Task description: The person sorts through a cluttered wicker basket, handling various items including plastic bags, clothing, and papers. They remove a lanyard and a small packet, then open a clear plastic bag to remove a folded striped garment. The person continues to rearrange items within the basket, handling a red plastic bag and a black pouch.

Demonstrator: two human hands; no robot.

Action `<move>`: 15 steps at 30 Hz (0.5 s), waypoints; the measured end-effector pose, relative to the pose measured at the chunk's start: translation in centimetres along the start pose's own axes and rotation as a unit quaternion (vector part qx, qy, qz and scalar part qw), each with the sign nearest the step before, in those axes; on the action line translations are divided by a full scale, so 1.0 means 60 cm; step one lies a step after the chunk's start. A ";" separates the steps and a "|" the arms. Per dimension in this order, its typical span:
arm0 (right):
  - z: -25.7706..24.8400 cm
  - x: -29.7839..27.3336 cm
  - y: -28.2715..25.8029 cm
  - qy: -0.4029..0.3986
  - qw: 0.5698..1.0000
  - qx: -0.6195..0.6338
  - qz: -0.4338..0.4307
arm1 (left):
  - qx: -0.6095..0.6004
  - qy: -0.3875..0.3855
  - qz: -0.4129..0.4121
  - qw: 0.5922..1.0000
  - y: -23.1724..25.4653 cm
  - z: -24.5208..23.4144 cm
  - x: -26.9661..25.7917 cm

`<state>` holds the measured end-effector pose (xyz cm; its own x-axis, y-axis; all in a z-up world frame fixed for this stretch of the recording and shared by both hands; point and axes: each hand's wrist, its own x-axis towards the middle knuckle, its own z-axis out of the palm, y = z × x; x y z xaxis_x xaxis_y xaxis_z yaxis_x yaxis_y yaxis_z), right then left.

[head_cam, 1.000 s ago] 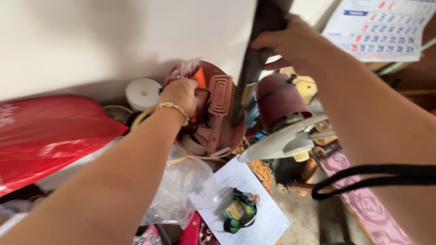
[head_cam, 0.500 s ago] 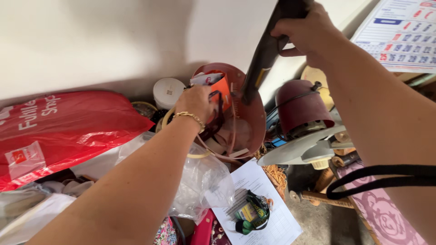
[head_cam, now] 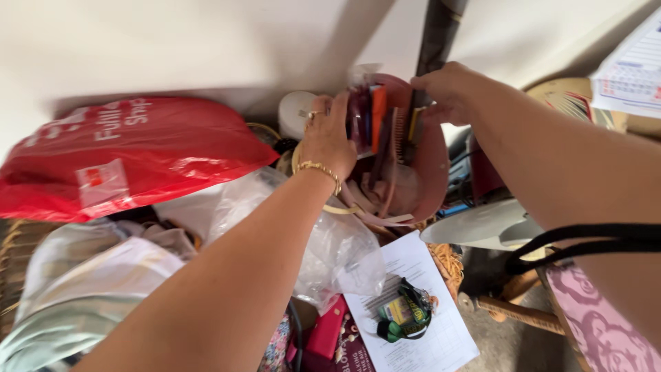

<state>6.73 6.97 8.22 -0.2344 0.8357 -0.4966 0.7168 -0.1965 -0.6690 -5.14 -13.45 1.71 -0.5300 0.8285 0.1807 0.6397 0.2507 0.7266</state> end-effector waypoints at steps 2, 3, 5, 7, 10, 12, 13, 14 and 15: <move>0.016 -0.035 -0.015 0.026 0.997 0.069 0.000 | -0.046 -0.012 -0.003 0.999 -0.007 -0.018 -0.021; 0.030 -0.054 -0.020 0.047 0.992 0.118 -0.001 | -0.097 0.008 0.015 0.995 -0.008 -0.024 -0.030; 0.059 -0.093 -0.023 0.090 0.980 0.175 -0.015 | -0.194 0.051 0.049 0.978 -0.008 -0.035 -0.047; 0.089 -0.129 -0.014 0.133 0.971 0.193 -0.041 | -0.233 0.100 0.041 0.966 -0.012 -0.049 -0.068; 0.162 -0.165 0.015 0.171 0.924 0.207 -0.272 | -0.177 0.135 0.018 0.975 -0.049 -0.088 -0.108; 0.219 -0.190 0.038 0.140 0.908 0.131 -0.371 | -0.135 0.135 -0.026 0.981 -0.086 -0.122 -0.159; 0.252 -0.204 0.043 0.124 0.893 0.096 -0.422 | -0.127 0.132 -0.051 0.982 -0.104 -0.143 -0.184; 0.283 -0.219 0.045 0.078 0.903 0.066 -0.417 | -0.121 0.130 -0.076 0.981 -0.117 -0.162 -0.209; 0.314 -0.232 0.039 0.032 0.909 0.037 -0.415 | -0.121 0.126 -0.123 0.977 -0.126 -0.184 -0.233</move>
<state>-0.68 -14.80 3.16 -0.6327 0.7403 0.2273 0.2646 0.4825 -0.8350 -8.68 -32.43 1.01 -0.7906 0.6012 0.1162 0.3413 0.2751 0.8988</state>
